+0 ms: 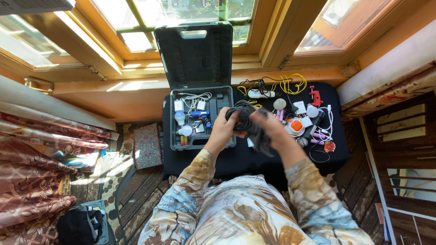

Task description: The person organizes several electrical items such as light bulbs, power strips, and various coiled wires on a table and into a black storage case. They handle each component individually, placing them into specific compartments and untangling wires by hand.

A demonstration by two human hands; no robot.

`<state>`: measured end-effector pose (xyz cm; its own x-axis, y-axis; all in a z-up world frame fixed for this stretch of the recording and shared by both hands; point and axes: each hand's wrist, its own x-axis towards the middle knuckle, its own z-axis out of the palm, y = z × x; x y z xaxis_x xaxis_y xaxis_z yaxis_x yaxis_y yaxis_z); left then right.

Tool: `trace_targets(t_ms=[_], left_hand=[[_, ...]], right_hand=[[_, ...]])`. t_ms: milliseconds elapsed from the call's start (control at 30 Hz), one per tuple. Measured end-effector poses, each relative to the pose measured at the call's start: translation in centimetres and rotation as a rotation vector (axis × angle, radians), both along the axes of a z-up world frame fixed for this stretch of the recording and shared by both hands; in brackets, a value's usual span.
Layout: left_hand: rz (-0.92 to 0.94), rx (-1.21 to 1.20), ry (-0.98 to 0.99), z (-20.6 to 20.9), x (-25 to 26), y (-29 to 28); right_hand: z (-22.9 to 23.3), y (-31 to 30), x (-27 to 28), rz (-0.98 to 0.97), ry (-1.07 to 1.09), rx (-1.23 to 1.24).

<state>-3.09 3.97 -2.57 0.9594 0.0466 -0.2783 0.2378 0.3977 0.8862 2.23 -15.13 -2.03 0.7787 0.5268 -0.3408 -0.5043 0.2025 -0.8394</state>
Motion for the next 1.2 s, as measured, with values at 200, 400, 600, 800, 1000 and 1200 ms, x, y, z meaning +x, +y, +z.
trace_targets(t_ms=[200,400,600,800,1000,1200], left_hand=[[-0.018,0.179,-0.052,-1.5,0.3,2.5],[-0.060,-0.381,-0.098,-1.1,-1.0,1.3],[0.051,-0.307,-0.170,-0.9,-1.6,1.3],[0.054,-0.373,-0.068,-0.8,-2.0,2.2],[0.051,-0.337,-0.176,-3.7,-2.1,0.6],[0.063,-0.346,-0.104,-3.3,-1.7,2.1]], right_hand=[[3.8,4.2,-3.2,-0.265,-0.864,-0.499],[7.8,6.2,-5.8,-0.438,-1.565,-1.149],[7.8,5.4,-5.0,-0.105,-1.493,-0.865],[9.3,2.9,-3.3,-0.597,-1.144,-0.704],[7.8,6.9,-3.5,-0.203,-1.567,-0.944],[6.4,5.4,-4.2,-0.342,-1.648,-0.909]])
